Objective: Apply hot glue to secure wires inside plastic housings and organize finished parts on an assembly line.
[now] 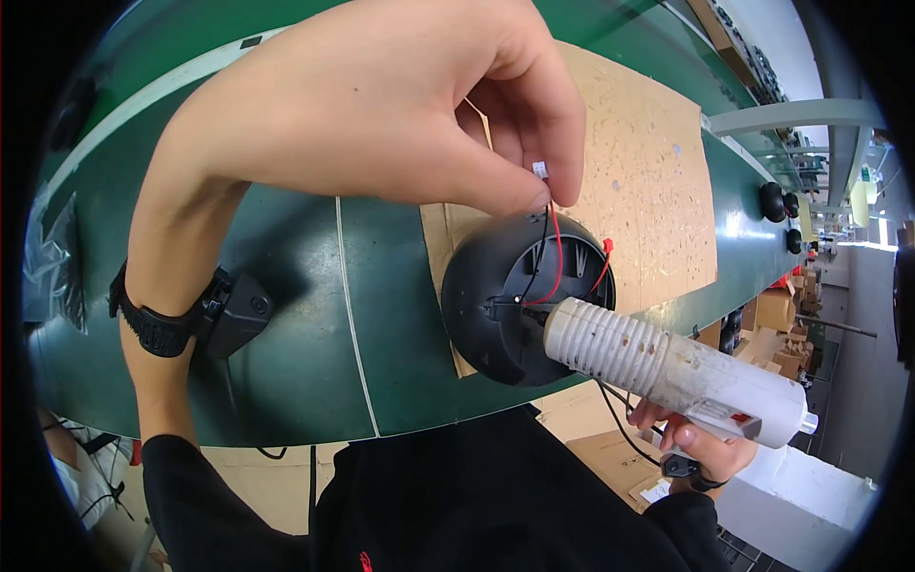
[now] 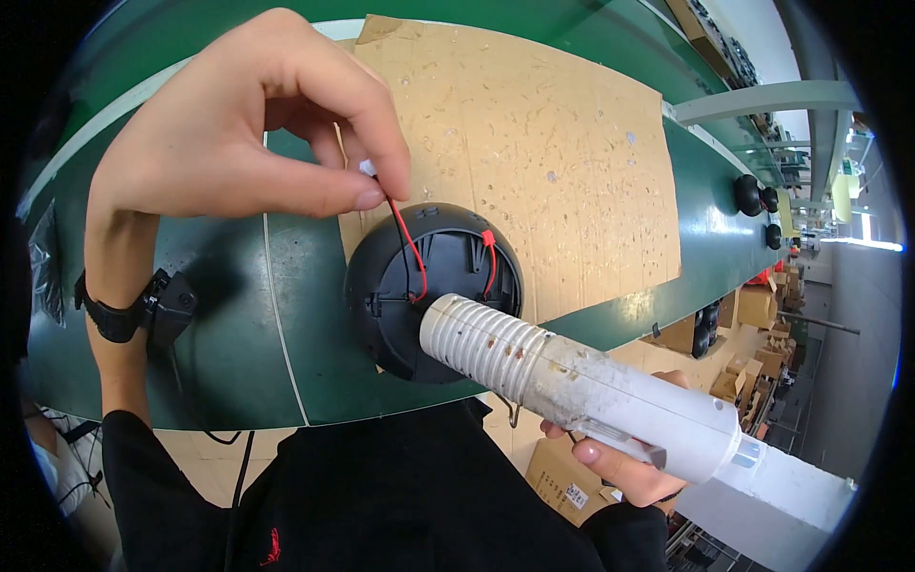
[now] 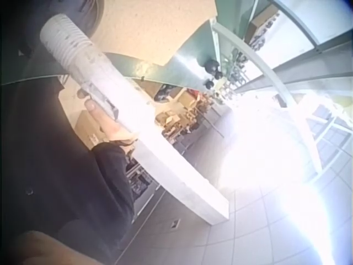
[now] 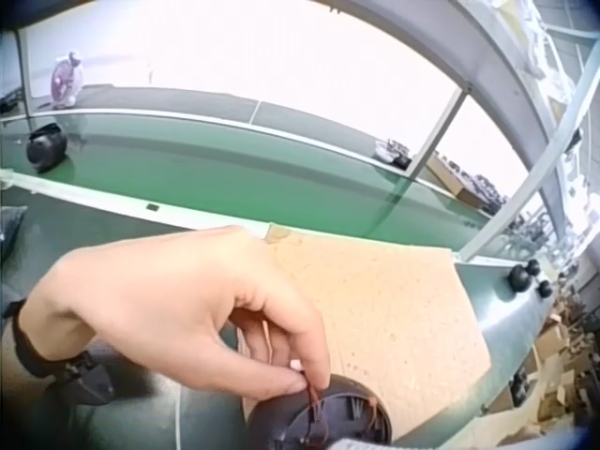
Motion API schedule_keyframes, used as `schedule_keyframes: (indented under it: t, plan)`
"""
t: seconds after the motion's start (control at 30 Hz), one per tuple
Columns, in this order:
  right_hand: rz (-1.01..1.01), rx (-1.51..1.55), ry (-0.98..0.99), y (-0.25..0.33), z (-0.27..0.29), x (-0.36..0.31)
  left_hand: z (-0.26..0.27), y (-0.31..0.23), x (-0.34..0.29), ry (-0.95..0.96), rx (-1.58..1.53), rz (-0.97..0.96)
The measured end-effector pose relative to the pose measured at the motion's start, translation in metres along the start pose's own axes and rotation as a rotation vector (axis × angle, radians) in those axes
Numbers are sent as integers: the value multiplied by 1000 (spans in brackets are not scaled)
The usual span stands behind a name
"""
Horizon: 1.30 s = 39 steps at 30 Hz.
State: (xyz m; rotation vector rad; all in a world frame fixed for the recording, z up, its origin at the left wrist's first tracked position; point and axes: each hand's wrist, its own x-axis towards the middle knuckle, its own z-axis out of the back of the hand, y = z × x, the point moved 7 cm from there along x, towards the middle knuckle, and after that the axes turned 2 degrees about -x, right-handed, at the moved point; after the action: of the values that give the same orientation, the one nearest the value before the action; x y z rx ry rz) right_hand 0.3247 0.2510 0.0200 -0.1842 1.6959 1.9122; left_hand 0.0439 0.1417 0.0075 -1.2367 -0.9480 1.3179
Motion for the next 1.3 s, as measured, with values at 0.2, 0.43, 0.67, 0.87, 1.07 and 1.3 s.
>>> schedule_keyframes:
  t: [0.2, 0.43, 0.67, 0.87, 1.07, 1.3]
  plan:
    - [-90, -68, -36, 4, -5, -3, 5, 0, -8, -185, 218, -362]
    - [290, -337, 168, -21, 8, -22, -1, 4, -21, 74, 314, -175]
    - [137, 233, -303, -17, 5, -21, -7, -2, -27, 207, 361, -314]
    - [99, 145, -209, -11, -2, -13, -3, -7, -31, 215, 405, -302]
    - [145, 187, -125, -6, -10, -6, 0, -5, -36, 167, 403, -227]
    - [147, 79, -74, -26, -7, -6, 4, 3, -27, 154, 394, -115]
